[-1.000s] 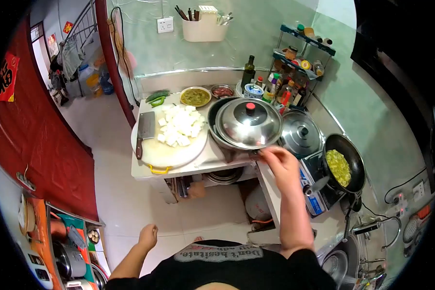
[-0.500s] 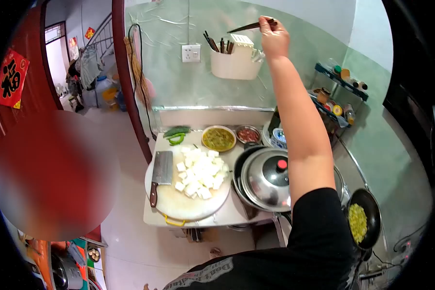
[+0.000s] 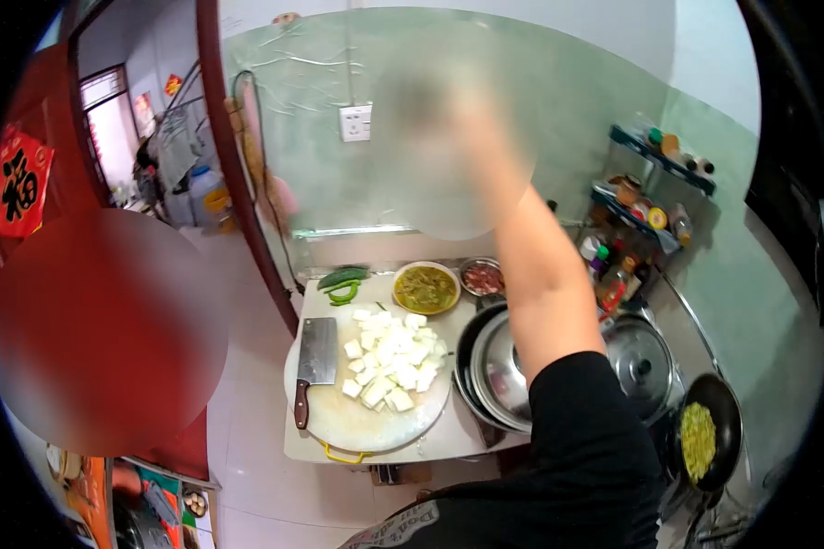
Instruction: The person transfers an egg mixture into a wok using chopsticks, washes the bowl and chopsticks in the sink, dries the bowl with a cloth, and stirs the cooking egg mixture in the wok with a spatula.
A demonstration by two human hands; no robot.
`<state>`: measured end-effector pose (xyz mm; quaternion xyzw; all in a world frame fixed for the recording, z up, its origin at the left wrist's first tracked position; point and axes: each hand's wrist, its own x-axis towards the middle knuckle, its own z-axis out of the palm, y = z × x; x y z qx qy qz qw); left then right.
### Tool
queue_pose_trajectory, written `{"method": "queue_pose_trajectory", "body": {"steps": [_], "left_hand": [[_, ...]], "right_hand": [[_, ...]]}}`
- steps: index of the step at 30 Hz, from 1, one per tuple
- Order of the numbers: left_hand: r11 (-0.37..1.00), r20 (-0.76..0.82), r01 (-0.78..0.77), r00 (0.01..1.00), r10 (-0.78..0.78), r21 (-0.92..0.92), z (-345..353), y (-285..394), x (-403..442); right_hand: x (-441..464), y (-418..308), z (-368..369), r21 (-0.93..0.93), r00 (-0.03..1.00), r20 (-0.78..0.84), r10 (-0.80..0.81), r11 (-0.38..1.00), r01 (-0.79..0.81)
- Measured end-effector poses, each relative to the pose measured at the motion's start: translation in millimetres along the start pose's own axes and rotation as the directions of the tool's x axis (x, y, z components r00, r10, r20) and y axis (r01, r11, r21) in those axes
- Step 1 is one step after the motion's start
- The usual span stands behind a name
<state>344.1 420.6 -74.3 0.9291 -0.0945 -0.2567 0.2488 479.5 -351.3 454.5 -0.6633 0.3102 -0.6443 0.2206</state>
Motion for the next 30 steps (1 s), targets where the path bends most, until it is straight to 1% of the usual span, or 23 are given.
{"method": "queue_pose_trajectory", "body": {"steps": [1, 3, 4, 6, 7, 9, 10, 11, 12, 13, 17, 18, 19, 21, 22, 23, 24, 25, 26, 27, 28, 29, 30], "left_hand": [[0.999, 0.021, -0.035, 0.999, 0.035, 0.005, -1.1, 1.8, 7.7], [0.990, 0.084, -0.141, 0.987, 0.138, 0.021, -9.2, 5.9, 26.8], [0.978, 0.127, -0.206, 0.971, 0.200, 0.031, -13.5, 7.9, 40.5], [0.942, 0.233, -0.334, 0.918, 0.320, 0.023, -20.9, 13.8, 69.7], [0.924, 0.288, -0.381, 0.886, 0.362, 0.010, -22.4, 18.3, 82.5], [0.892, 0.404, -0.452, 0.813, 0.420, -0.018, -23.0, 23.8, 107.8], [0.882, 0.451, -0.470, 0.781, 0.432, -0.032, -21.2, 28.7, 111.4], [0.882, 0.494, -0.468, 0.755, 0.432, -0.056, -19.0, 32.5, 113.3], [0.883, 0.540, -0.463, 0.725, 0.428, -0.077, -16.2, 35.0, 112.8], [0.883, 0.587, -0.458, 0.690, 0.424, -0.099, -10.9, 41.7, 111.1], [0.884, 0.758, -0.431, 0.511, 0.405, -0.182, 24.3, 72.1, 79.8], [0.884, 0.796, -0.417, 0.452, 0.402, -0.210, 35.0, 83.4, 66.4], [0.881, 0.832, -0.417, 0.388, 0.396, -0.224, 45.3, 96.8, 44.9], [0.839, 0.882, -0.479, 0.239, 0.406, -0.256, 61.1, 127.2, -0.8], [0.800, 0.906, -0.518, 0.102, 0.410, -0.304, 66.4, 149.6, -37.4], [0.690, 0.877, -0.654, 0.084, 0.473, -0.310, 65.1, 171.5, -77.0], [0.561, 0.841, -0.769, 0.057, 0.538, -0.306, 65.9, 187.8, -127.4], [0.625, 0.840, -0.661, -0.015, 0.543, -0.416, 72.1, 202.3, -174.1], [0.677, 0.826, -0.531, -0.082, 0.557, -0.510, 83.8, 209.9, -215.5], [0.236, 0.665, -0.768, -0.305, 0.682, -0.595, 113.3, 210.8, -233.5], [-0.263, 0.508, -0.801, -0.557, 0.657, -0.537, 129.8, 221.5, -271.3], [0.403, 0.731, -0.672, -0.314, 0.606, -0.622, 150.2, 216.3, -322.7], [0.884, 0.918, -0.253, -0.162, 0.361, -0.392, 161.0, 227.8, -399.3]], "right_hand": [[-20.9, -12.9, -23.0, 0.016, 0.999, -0.012, -0.039, 0.999, 0.039], [-87.7, -44.0, -80.3, 0.228, 0.990, -0.022, -0.138, 0.964, 0.139], [-132.9, -62.9, -111.8, 0.359, 0.988, 0.010, -0.153, 0.923, 0.139], [-232.9, -95.3, -166.7, 0.577, 0.979, 0.149, -0.141, 0.816, 0.030], [-284.2, -106.4, -187.3, 0.634, 0.957, 0.264, -0.120, 0.769, -0.079], [-379.2, -112.9, -230.4, 0.595, 0.856, 0.517, -0.022, 0.728, -0.340], [-416.0, -113.1, -263.1, 0.399, 0.696, 0.715, 0.071, 0.776, -0.489], [-452.4, -116.5, -290.0, 0.175, 0.478, 0.860, 0.178, 0.777, -0.604], [-492.0, -104.1, -318.5, 0.239, 0.554, 0.814, 0.175, 0.768, -0.595], [-505.3, -113.0, -359.9, 0.170, 0.459, 0.818, 0.347, 0.617, -0.769], [-568.3, -153.0, -527.9, -0.047, 0.455, 0.474, 0.754, 0.537, -0.842], [-585.7, -162.9, -558.1, 0.003, 0.459, 0.339, 0.822, 0.486, -0.874], [-603.1, -163.6, -587.9, 0.028, 0.379, 0.207, 0.902, 0.382, -0.924], [-651.1, -163.9, -650.6, 0.134, 0.395, -0.040, 0.918, 0.396, -0.908], [-668.7, -169.8, -681.7, 0.155, 0.387, -0.148, 0.910, 0.408, -0.900], [-679.7, -177.9, -711.3, 0.173, 0.363, -0.256, 0.896, 0.412, -0.895], [-694.2, -184.1, -744.5, 0.057, 0.366, -0.381, 0.849, 0.417, -0.907], [-708.1, -188.6, -774.4, -0.065, 0.378, -0.498, 0.781, 0.401, -0.914], [-747.9, -165.6, -818.0, -0.080, 0.435, -0.554, 0.710, 0.474, -0.877], [-746.2, -185.9, -844.8, -0.280, 0.440, -0.662, 0.606, 0.345, -0.896], [-760.7, -182.7, -883.6, -0.225, 0.417, -0.701, 0.579, 0.375, -0.899], [-782.9, -182.7, -943.7, -0.400, 0.431, -0.742, 0.514, 0.177, -0.899], [-802.1, -180.7, -988.8, -0.473, 0.466, -0.704, 0.536, 0.135, -0.871]]}}
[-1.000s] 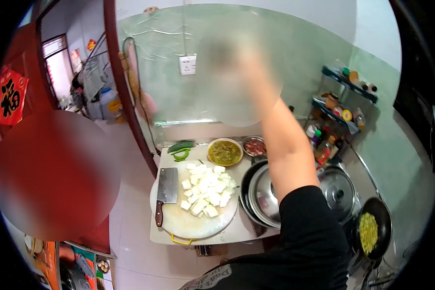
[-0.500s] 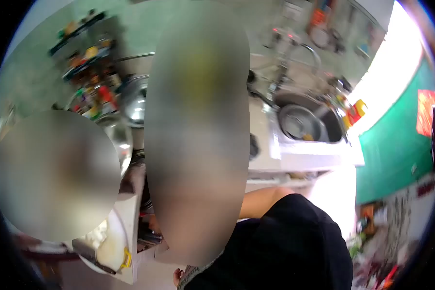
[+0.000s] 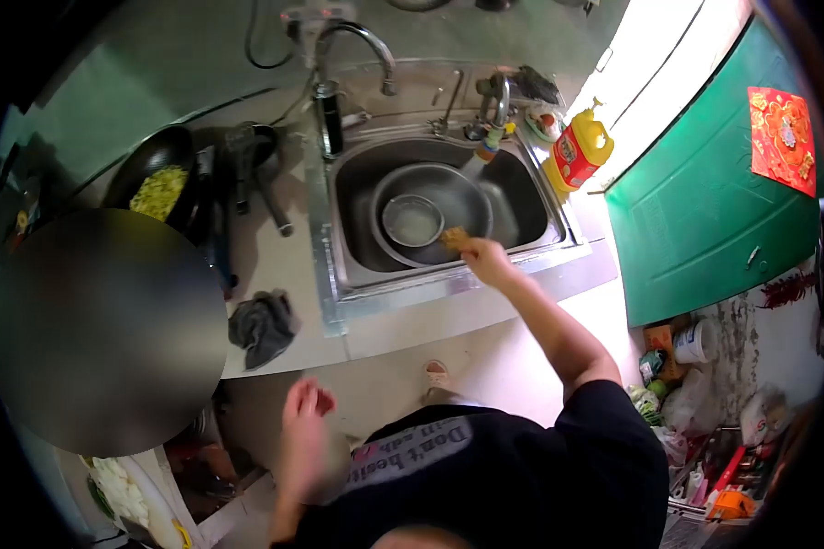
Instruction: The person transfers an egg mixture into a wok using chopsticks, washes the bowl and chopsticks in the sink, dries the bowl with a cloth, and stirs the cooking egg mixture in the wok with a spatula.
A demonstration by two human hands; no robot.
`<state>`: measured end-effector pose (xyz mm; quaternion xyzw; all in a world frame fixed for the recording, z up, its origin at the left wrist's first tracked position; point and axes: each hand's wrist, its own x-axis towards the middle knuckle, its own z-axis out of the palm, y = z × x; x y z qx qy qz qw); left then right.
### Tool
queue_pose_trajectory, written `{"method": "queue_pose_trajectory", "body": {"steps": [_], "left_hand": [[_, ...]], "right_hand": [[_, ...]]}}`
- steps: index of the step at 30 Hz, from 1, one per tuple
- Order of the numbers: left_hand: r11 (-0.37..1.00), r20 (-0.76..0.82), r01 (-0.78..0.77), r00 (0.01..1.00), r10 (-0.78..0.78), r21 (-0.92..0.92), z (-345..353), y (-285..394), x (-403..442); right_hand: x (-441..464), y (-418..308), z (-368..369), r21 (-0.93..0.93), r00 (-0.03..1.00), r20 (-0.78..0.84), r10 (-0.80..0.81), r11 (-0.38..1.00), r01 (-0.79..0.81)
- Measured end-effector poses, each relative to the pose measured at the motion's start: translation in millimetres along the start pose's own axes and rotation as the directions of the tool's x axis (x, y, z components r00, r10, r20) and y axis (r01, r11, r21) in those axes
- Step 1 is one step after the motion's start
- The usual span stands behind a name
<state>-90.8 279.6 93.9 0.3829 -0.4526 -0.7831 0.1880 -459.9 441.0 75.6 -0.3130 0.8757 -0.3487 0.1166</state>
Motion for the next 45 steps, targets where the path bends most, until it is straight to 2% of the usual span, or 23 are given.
{"method": "queue_pose_trajectory", "body": {"steps": [2, 6, 10, 12, 14, 15, 20, 22, 26, 28, 29, 30, 31, 32, 34, 36, 38, 39, 40, 41, 42, 44, 45], "left_hand": [[0.982, 0.206, 0.051, 0.979, -0.013, -0.181, 48.1, 9.1, 49.3], [0.924, 0.258, 0.262, 0.947, -0.190, -0.278, 148.0, 15.9, 141.9], [0.861, 0.142, 0.437, 0.899, -0.413, -0.260, 189.8, -26.7, 233.9], [0.854, 0.054, 0.476, 0.878, -0.476, -0.209, 200.9, -61.3, 279.3], [0.827, -0.180, 0.560, 0.810, -0.558, -0.048, 215.8, -89.0, 315.0], [0.791, -0.278, 0.612, 0.764, -0.582, 0.024, 219.7, -104.0, 328.2], [0.783, -0.394, 0.619, 0.736, -0.551, 0.063, 232.9, -138.3, 357.0], [0.729, -0.388, 0.673, 0.643, -0.661, -0.126, 234.7, -146.4, 372.7], [0.744, -0.442, 0.633, 0.617, -0.651, -0.214, 241.1, -145.3, 375.5], [0.758, -0.367, 0.638, 0.679, -0.636, -0.134, 243.0, -137.4, 370.4], [0.801, -0.308, 0.587, 0.745, -0.592, -0.118, 252.2, -123.7, 358.8], [0.794, -0.317, 0.596, 0.736, -0.598, -0.116, 255.5, -128.0, 355.4], [0.836, -0.319, 0.544, 0.780, -0.538, -0.079, 258.0, -131.5, 353.8], [0.874, -0.318, 0.484, 0.823, -0.471, -0.040, 258.2, -133.7, 354.5], [0.852, -0.304, 0.518, 0.801, -0.516, -0.081, 245.9, -157.1, 363.6], [0.905, -0.277, 0.405, 0.862, -0.425, -0.129, 255.2, -150.4, 360.0], [0.901, -0.298, 0.428, 0.852, -0.430, -0.074, 257.0, -153.6, 362.1], [0.943, -0.335, 0.329, 0.884, -0.327, -0.053, 254.9, -164.6, 367.3], [0.974, -0.366, 0.223, 0.904, -0.218, -0.029, 255.7, -170.0, 371.1], [0.972, -0.383, 0.234, 0.897, -0.221, -0.015, 267.5, -153.5, 365.5], [0.972, -0.377, 0.233, 0.899, -0.222, -0.016, 262.6, -159.2, 368.8], [0.935, -0.266, 0.303, 0.901, -0.344, -0.181, 246.9, -171.6, 374.1], [0.961, -0.311, 0.247, 0.910, -0.273, -0.123, 245.8, -175.9, 373.8]], "right_hand": [[27.2, 13.2, -27.1, -0.328, 0.984, 0.146, -0.106, 0.933, 0.149], [82.3, 68.3, -12.0, -0.340, 0.943, 0.331, 0.030, 0.936, 0.090], [107.7, 98.3, 30.3, -0.501, 0.861, 0.426, 0.277, 0.865, -0.030], [120.7, 131.6, 57.5, -0.579, 0.765, 0.580, 0.281, 0.802, 0.145], [122.9, 139.0, 68.1, -0.559, 0.773, 0.586, 0.243, 0.812, 0.168], [120.8, 141.1, 67.2, -0.446, 0.824, 0.539, 0.174, 0.889, 0.104], [140.5, 158.4, 85.4, -0.488, 0.794, 0.559, 0.239, 0.869, 0.082], [158.3, 174.6, 92.2, -0.458, 0.682, 0.683, 0.263, 0.881, 0.118], [181.7, 153.9, 50.6, -0.325, 0.669, 0.697, 0.259, 0.945, -0.028], [184.9, 130.4, 20.2, 0.157, 0.911, 0.381, -0.157, 0.982, 0.104], [190.6, 132.6, 25.6, 0.162, 0.909, 0.388, -0.150, 0.982, 0.092], [202.8, 132.6, 36.9, -0.057, 0.835, 0.355, -0.421, 0.882, 0.469], [211.0, 134.4, 47.0, -0.273, 0.660, 0.381, -0.648, 0.603, 0.750], [213.0, 146.7, 61.9, -0.265, 0.661, 0.379, -0.648, 0.608, 0.748], [210.8, 172.8, 96.2, -0.337, 0.563, 0.559, -0.608, 0.455, 0.825], [193.6, 167.7, 100.1, -0.377, 0.607, 0.606, -0.515, 0.486, 0.788], [177.3, 151.2, 98.9, -0.425, 0.640, 0.647, -0.414, 0.501, 0.754], [174.1, 137.6, 101.0, -0.352, 0.639, 0.748, -0.176, 0.711, 0.608], [170.6, 126.6, 104.9, -0.313, 0.551, 0.833, 0.049, 0.863, 0.396], [162.7, 121.0, 111.3, -0.102, 0.640, 0.769, 0.015, 0.990, 0.099], [152.7, 120.0, 119.1, 0.158, 0.723, 0.691, 0.024, 0.970, -0.183], [142.9, 123.8, 122.9, 0.233, 0.784, 0.620, 0.000, 0.955, -0.184], [141.4, 126.3, 111.9, 0.251, 0.781, 0.610, -0.134, 0.967, -0.030]]}}
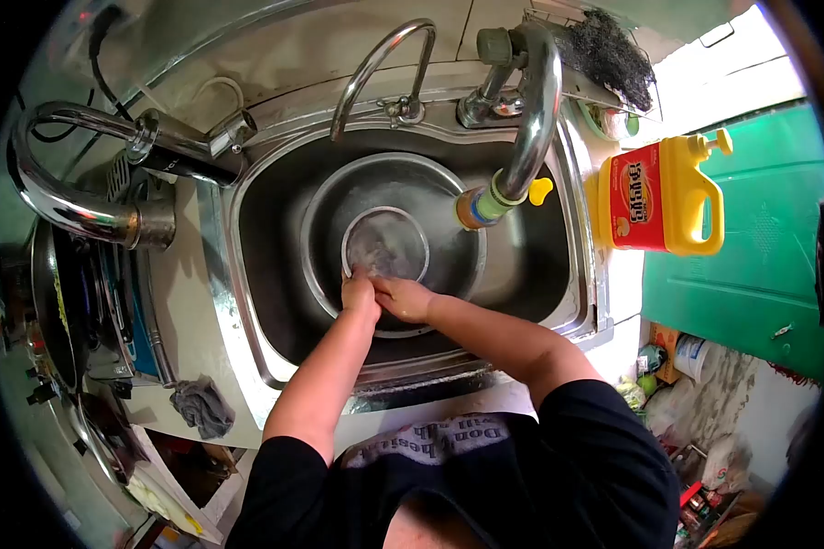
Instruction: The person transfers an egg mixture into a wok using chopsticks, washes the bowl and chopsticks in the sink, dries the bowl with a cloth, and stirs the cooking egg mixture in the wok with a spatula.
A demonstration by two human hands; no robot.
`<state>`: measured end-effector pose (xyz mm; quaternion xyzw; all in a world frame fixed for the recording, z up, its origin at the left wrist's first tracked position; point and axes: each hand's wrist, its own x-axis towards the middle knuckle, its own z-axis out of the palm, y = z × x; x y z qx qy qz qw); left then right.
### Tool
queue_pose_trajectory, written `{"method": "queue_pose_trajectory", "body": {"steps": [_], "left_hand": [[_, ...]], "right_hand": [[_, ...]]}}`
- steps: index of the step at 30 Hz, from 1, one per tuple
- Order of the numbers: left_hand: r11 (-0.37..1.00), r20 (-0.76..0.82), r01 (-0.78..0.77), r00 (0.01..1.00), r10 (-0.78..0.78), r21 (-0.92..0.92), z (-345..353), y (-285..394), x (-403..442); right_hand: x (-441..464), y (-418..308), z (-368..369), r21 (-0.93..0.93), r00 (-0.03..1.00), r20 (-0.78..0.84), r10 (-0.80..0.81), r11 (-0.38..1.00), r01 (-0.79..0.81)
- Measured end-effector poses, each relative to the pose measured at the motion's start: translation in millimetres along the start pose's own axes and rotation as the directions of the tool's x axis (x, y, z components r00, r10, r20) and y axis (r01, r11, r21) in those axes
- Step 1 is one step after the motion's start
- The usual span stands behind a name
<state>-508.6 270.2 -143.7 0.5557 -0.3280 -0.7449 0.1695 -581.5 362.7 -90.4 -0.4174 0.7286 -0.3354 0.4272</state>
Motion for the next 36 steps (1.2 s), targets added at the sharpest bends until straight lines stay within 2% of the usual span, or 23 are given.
{"method": "queue_pose_trajectory", "body": {"steps": [1, 2, 3, 5, 8, 9, 11, 13, 14, 15, 17, 18, 19, 21, 22, 24, 25, 27, 28, 30, 31, 34, 36], "left_hand": [[1.000, -0.004, 0.003, 1.000, -0.003, 0.010, 0.9, 10.3, -10.0], [0.996, 0.018, 0.082, 0.996, -0.083, 0.037, 4.2, 30.1, -27.8], [0.985, 0.042, 0.157, 0.986, -0.160, 0.066, 6.6, 41.9, -37.3], [0.981, 0.098, 0.119, 0.986, -0.135, 0.152, 6.7, 48.4, -41.1], [0.962, 0.165, 0.153, 0.967, -0.193, 0.226, 14.0, 67.3, -49.7], [0.963, 0.168, 0.143, 0.969, -0.184, 0.229, 15.1, 66.0, -53.1], [0.996, 0.163, 0.001, 0.986, -0.016, 0.093, 15.8, 58.8, -70.2], [0.955, 0.189, 0.240, 0.960, -0.206, -0.175, 20.2, 55.7, -94.5], [0.969, 0.158, 0.217, 0.967, -0.198, -0.114, 17.1, 58.3, -94.3], [0.978, 0.118, 0.204, 0.973, -0.197, -0.050, 8.4, 59.1, -94.2], [0.989, 0.170, 0.145, 0.975, -0.145, 0.013, -9.4, 60.5, -81.6], [0.994, 0.228, 0.087, 0.969, -0.099, 0.060, -16.6, 61.3, -75.5], [0.995, 0.231, 0.078, 0.969, -0.091, 0.064, -16.7, 67.0, -76.3], [0.990, 0.292, 0.005, 0.955, -0.047, 0.143, -17.0, 75.8, -80.1], [0.989, 0.295, -0.002, 0.955, -0.042, 0.147, -14.9, 81.0, -84.6], [0.985, 0.286, 0.078, 0.951, -0.119, 0.151, -10.5, 91.3, -94.6], [0.980, 0.278, 0.121, 0.947, -0.161, 0.156, -9.1, 95.6, -99.5], [0.983, 0.280, 0.086, 0.951, -0.130, 0.163, -5.9, 97.6, -109.0], [0.986, 0.286, 0.058, 0.953, -0.102, 0.159, -4.8, 96.4, -111.4], [0.987, 0.295, 0.078, 0.948, -0.117, 0.139, -6.4, 91.6, -108.8], [0.989, 0.306, 0.094, 0.944, -0.124, 0.110, -3.8, 91.8, -110.6], [0.991, 0.360, 0.114, 0.923, -0.134, 0.075, -1.3, 90.0, -117.4], [0.979, 0.353, 0.152, 0.916, -0.192, 0.139, -1.5, 90.0, -119.5]], "right_hand": [[-10.6, 1.8, -5.2, -0.075, 0.991, 0.038, -0.128, 0.989, 0.131], [-14.6, 19.7, -10.8, -0.381, 0.968, 0.145, -0.207, 0.891, 0.248], [-24.4, 7.5, -39.9, -0.489, 0.948, 0.249, -0.196, 0.820, 0.298], [-22.6, 32.2, -54.1, -0.670, 0.910, 0.222, -0.349, 0.623, 0.402], [-24.4, 21.8, -57.1, -0.755, 0.900, 0.246, -0.359, 0.512, 0.410], [-26.0, 11.7, -52.8, -0.757, 0.899, 0.239, -0.367, 0.509, 0.409], [-33.6, -22.2, -31.7, -0.579, 0.973, 0.110, -0.201, 0.783, 0.227], [-31.1, -56.2, -17.4, -0.256, 0.992, -0.043, -0.121, 0.961, 0.106], [-34.0, -53.1, -12.6, -0.144, 0.986, -0.047, -0.163, 0.977, 0.154], [-39.5, -50.6, -15.2, -0.133, 0.985, -0.056, -0.165, 0.979, 0.156], [-48.6, -50.0, -37.5, -0.128, 0.962, 0.174, -0.208, 0.964, 0.232], [-45.5, -39.4, -39.1, 0.002, 0.973, 0.180, -0.147, 0.989, 0.149], [-53.6, -60.7, -63.3, 0.046, 0.979, 0.198, 0.042, 0.998, -0.052], [-42.7, -30.1, -50.4, 0.096, 0.974, -0.220, -0.063, 0.992, 0.085], [-42.0, -36.6, -50.8, 0.097, 0.972, -0.226, -0.067, 0.991, 0.091], [-37.8, -51.4, -49.6, -0.102, 0.792, -0.572, -0.214, 0.977, 0.190], [-37.4, -55.8, -49.4, -0.096, 0.788, -0.577, -0.214, 0.976, 0.195], [-36.9, -61.9, -45.5, -0.120, 0.886, -0.463, 0.035, 0.987, -0.102], [-35.3, -63.3, -39.4, -0.115, 0.885, -0.464, 0.038, 0.988, -0.103], [-28.7, -60.6, -18.8, 0.071, 0.942, -0.319, 0.103, 0.994, -0.085], [-22.5, -60.9, -13.6, 0.085, 0.937, -0.322, -0.135, 0.982, 0.171], [-11.6, -58.6, -2.8, 0.062, 0.938, -0.325, -0.122, 0.987, 0.150], [2.9, -50.7, -19.8, -0.330, 0.782, -0.362, -0.507, 0.855, 0.401]]}}
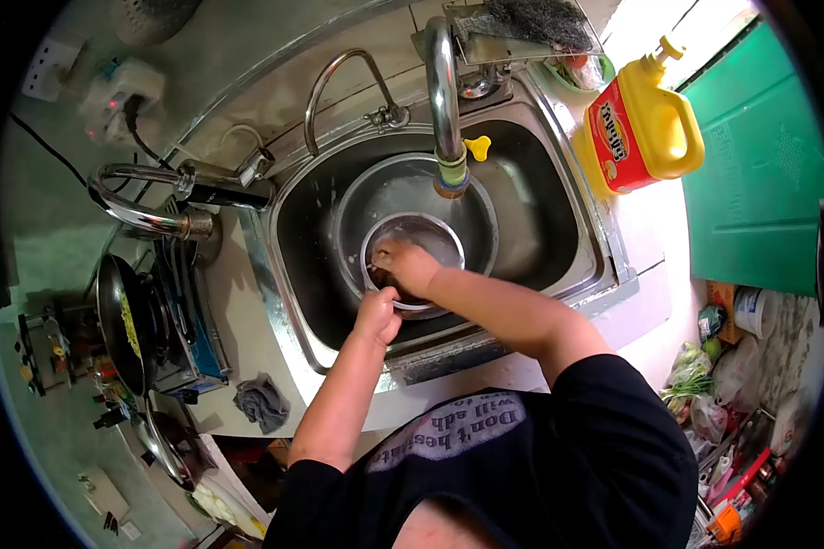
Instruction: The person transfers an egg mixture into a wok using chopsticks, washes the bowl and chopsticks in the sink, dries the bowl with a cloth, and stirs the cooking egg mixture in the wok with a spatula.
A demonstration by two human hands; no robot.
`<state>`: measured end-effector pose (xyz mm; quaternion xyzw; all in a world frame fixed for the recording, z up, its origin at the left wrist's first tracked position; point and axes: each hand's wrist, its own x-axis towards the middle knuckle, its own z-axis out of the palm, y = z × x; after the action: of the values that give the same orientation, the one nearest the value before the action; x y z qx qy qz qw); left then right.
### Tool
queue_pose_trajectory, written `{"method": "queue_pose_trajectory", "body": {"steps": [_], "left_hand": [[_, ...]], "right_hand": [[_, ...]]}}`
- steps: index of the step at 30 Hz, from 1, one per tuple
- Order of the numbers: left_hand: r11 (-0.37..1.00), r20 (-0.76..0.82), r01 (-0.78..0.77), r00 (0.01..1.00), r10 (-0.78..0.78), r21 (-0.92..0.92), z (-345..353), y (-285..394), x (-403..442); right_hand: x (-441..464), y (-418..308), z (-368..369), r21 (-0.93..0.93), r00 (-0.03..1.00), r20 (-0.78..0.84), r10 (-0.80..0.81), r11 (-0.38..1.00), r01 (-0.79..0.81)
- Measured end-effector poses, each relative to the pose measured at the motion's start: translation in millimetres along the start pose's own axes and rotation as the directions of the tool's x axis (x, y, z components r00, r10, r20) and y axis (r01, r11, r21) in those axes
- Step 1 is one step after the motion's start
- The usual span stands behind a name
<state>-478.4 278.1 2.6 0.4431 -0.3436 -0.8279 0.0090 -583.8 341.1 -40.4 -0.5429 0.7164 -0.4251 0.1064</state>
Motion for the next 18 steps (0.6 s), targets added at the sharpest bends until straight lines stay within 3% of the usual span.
{"method": "queue_pose_trajectory", "body": {"steps": [1, 3, 4, 5, 6, 7, 8, 9, 11, 13, 14, 15, 16, 18], "left_hand": [[0.999, -0.031, 0.039, 0.999, -0.039, 0.000, 8.7, 4.2, -7.5], [1.000, -0.016, 0.014, 1.000, -0.015, -0.016, 16.8, 6.7, -11.2], [1.000, -0.015, 0.012, 1.000, -0.013, -0.015, 16.1, 5.8, -7.2], [0.996, -0.017, -0.092, 0.996, 0.092, -0.007, 13.0, 3.1, -1.7], [0.981, -0.019, -0.193, 0.981, 0.193, 0.000, 10.8, 1.0, 1.4], [0.982, -0.018, -0.191, 0.981, 0.191, 0.000, 15.3, 4.4, -1.3], [0.968, -0.042, -0.243, 0.968, 0.246, 0.065, 21.7, 9.3, -3.5], [0.948, -0.064, -0.290, 0.952, 0.300, 0.132, 27.2, 13.4, -6.0], [0.933, -0.055, -0.310, 0.944, 0.325, 0.184, 32.9, 16.2, -8.5], [0.921, -0.003, -0.334, 0.940, 0.342, 0.199, 37.5, 18.1, -11.3], [0.921, -0.001, -0.332, 0.941, 0.339, 0.202, 31.7, 15.2, -8.1], [0.945, 0.007, -0.273, 0.961, 0.277, 0.182, 20.6, 10.2, -1.2], [0.963, 0.016, -0.214, 0.977, 0.214, 0.165, 15.7, 8.8, 2.3], [0.948, 0.000, -0.259, 0.965, 0.264, 0.187, 7.8, 4.1, 8.2]], "right_hand": [[6.2, 3.3, -8.5, 0.002, 1.000, -0.004, -0.001, 1.000, 0.001], [17.0, 3.5, -36.3, -0.334, 0.962, 0.184, -0.201, 0.908, 0.253], [20.8, 4.5, -43.6, -0.435, 0.948, 0.252, -0.195, 0.852, 0.291], [20.8, 4.9, -44.8, -0.434, 0.948, 0.250, -0.195, 0.853, 0.289], [19.6, 5.0, -45.3, -0.479, 0.955, 0.295, 0.011, 0.867, 0.138], [18.1, 5.9, -47.1, -0.533, 0.920, 0.326, 0.216, 0.846, -0.010], [10.8, 5.3, -44.5, -0.505, 0.925, 0.250, 0.286, 0.854, -0.127], [4.5, 3.7, -44.0, -0.509, 0.924, 0.247, 0.291, 0.851, -0.132], [-3.8, -7.3, -48.6, -0.347, 0.757, 0.414, 0.505, 0.857, -0.382], [-15.6, -8.2, -28.1, -0.088, 0.810, 0.413, 0.416, 0.904, -0.419], [-17.7, -10.1, -15.2, 0.067, 0.907, 0.252, 0.338, 0.929, -0.364], [-20.4, -8.0, -6.4, 0.070, 0.907, 0.250, 0.339, 0.928, -0.367], [-16.8, -15.7, -9.4, 0.160, 0.952, 0.144, 0.268, 0.944, -0.290], [-8.9, -18.6, -7.8, 0.241, 0.991, -0.037, 0.131, 0.963, -0.118]]}}
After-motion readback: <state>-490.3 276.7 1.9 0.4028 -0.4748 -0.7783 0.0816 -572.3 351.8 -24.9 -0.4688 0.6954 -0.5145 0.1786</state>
